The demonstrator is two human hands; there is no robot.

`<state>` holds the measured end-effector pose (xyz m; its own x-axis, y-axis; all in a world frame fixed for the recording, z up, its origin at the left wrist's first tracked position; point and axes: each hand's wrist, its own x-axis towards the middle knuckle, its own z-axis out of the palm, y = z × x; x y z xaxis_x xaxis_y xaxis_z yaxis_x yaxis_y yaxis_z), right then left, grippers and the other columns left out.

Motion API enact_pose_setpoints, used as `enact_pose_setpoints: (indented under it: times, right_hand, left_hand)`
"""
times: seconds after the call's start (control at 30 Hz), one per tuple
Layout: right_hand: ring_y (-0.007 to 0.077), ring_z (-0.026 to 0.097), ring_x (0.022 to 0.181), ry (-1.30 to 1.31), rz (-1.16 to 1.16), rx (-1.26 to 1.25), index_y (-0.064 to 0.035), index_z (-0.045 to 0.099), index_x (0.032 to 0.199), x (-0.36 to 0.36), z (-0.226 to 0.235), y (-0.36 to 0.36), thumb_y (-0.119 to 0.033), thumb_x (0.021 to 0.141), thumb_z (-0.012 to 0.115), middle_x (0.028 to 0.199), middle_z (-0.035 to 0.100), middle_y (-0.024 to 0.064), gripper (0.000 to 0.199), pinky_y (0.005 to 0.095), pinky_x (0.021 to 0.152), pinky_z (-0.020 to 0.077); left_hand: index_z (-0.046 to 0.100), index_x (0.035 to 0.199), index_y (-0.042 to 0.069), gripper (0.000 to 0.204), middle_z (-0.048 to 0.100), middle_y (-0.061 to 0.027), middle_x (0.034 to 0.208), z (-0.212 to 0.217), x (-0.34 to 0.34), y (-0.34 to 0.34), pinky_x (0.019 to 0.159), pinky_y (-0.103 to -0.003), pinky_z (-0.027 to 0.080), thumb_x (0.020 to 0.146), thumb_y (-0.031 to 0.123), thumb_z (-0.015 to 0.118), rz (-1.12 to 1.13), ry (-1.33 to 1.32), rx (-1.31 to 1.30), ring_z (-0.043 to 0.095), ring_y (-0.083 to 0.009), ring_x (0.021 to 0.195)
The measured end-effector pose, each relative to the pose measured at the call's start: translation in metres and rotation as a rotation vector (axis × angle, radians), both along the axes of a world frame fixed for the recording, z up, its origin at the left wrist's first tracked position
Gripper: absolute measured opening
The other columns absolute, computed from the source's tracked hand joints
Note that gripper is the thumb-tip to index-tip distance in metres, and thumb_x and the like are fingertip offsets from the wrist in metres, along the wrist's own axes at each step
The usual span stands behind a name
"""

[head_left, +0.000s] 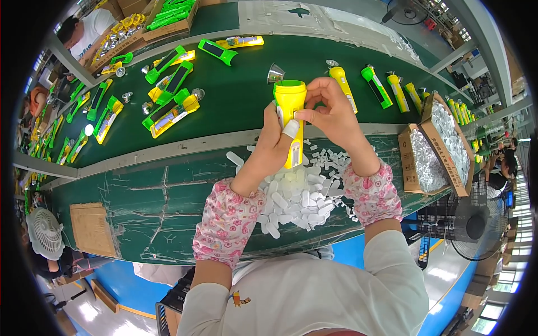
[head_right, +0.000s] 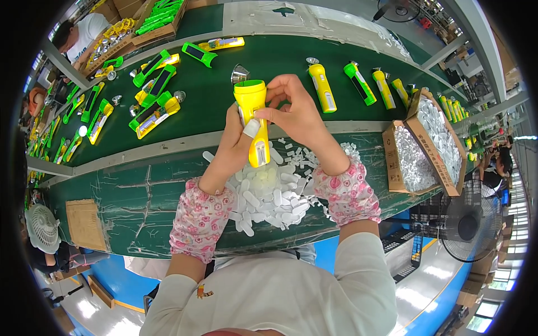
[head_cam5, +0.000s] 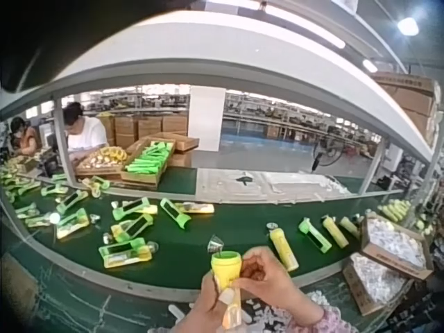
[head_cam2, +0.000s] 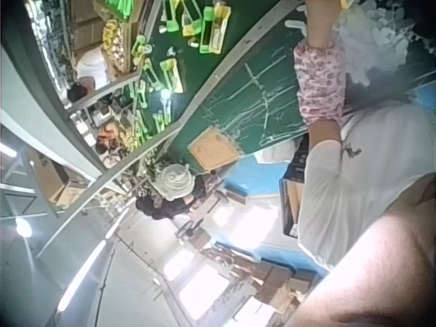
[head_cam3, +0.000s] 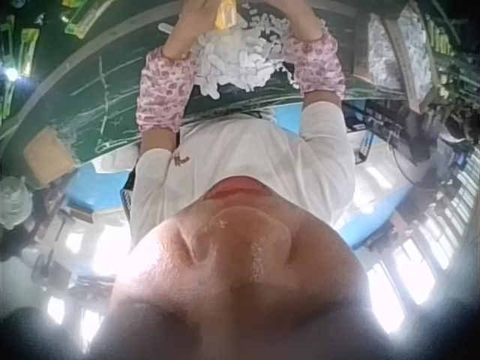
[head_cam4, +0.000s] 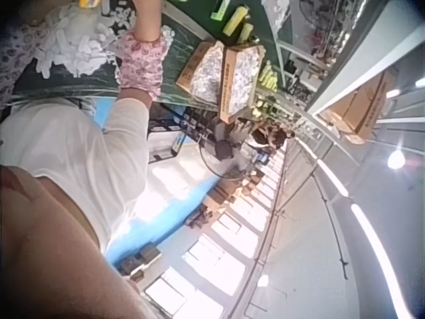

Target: Assembling flashlight components by attaching white plastic inserts to the yellow and green flashlight bodies on a conveyor belt.

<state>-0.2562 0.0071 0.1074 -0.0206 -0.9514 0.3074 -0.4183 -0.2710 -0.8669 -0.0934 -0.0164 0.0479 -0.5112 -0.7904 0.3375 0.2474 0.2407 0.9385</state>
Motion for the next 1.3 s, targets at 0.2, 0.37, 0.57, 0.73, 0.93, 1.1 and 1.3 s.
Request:
enact_pose_setpoints:
  times: [0.2,0.37,0.57,0.73,0.93,1.1,1.3]
  right_hand:
    - [0.0108,0.057,0.083,-0.144,0.232,0.163,-0.0028,0.045,0.119,-0.003,-0.027,-0.048,-0.008,0.081,0.072,0.101,0.060,0.0062,0.047,0.0248,0.068,0.0477]
    - [0.0203,0.063,0.079,0.248,-0.063,-0.039,-0.0071,0.064,0.095,-0.027,-0.015,-0.197,-0.046,0.084,0.066,0.091,0.067,0.0078,0.041,0.0330,0.066,0.0503]
    - [0.0367,0.058,0.107,1.011,-0.100,-0.087,-0.0093,0.050,0.122,0.080,-0.072,-0.331,-0.051,0.073,0.074,0.114,0.060,0.0185,0.069,0.0485,0.084,0.0494]
    - [0.0367,0.063,0.099,1.141,-0.056,-0.075,-0.0170,0.037,0.139,0.092,-0.088,-0.352,-0.031,0.078,0.068,0.113,0.060,0.0185,0.070,0.0488,0.079,0.0506]
    - [0.0409,0.064,0.089,0.890,-0.059,-0.085,-0.0250,0.024,0.148,0.073,-0.078,-0.351,-0.028,0.084,0.058,0.112,0.057,0.0256,0.072,0.0505,0.075,0.0514]
    - [0.0422,0.062,0.095,0.305,0.071,0.344,-0.0253,0.032,0.146,0.077,-0.067,-0.352,-0.028,0.090,0.053,0.132,0.040,0.0286,0.060,0.0372,0.054,0.0599]
    - [0.0378,0.059,0.110,-0.065,-0.311,0.271,-0.0160,0.044,0.139,0.030,-0.104,-0.379,-0.033,0.096,0.041,0.122,0.059,0.0211,0.047,0.0447,0.070,0.0605]
  left_hand:
    - [0.029,0.134,0.003,0.040,0.054,-0.0114,0.109,-0.016,0.009,-0.023,0.075,-0.031,0.052,0.100,0.018,0.044,-0.021,0.087,0.151,0.058,-0.0156,0.093]
    - [0.044,0.119,0.001,0.030,0.059,-0.0122,0.106,-0.016,0.007,-0.074,0.075,-0.035,0.054,0.098,0.021,0.047,0.134,0.218,0.454,0.061,-0.0196,0.088]
    - [0.046,0.115,0.001,0.027,0.060,-0.0107,0.095,-0.061,0.022,-0.129,0.069,-0.035,0.056,0.097,0.021,0.048,0.203,0.098,0.522,0.062,-0.0203,0.081]
    - [0.046,0.117,0.002,0.028,0.060,-0.0096,0.098,-0.063,0.020,-0.140,0.072,-0.036,0.055,0.099,0.023,0.047,0.176,0.068,0.591,0.062,-0.0206,0.084]
    - [0.045,0.119,0.002,0.031,0.059,-0.0094,0.099,-0.056,0.010,-0.145,0.075,-0.036,0.055,0.099,0.026,0.048,0.130,-0.017,0.577,0.061,-0.0197,0.085]
    - [0.048,0.117,-0.001,0.030,0.061,-0.0088,0.097,-0.071,0.011,-0.149,0.071,-0.032,0.052,0.097,0.022,0.050,0.198,-0.052,0.504,0.061,-0.0182,0.084]
    - [0.054,0.111,-0.003,0.030,0.060,-0.0154,0.100,-0.085,-0.014,-0.170,0.077,-0.035,0.050,0.090,0.019,0.059,0.379,-0.481,0.218,0.060,-0.0251,0.089]
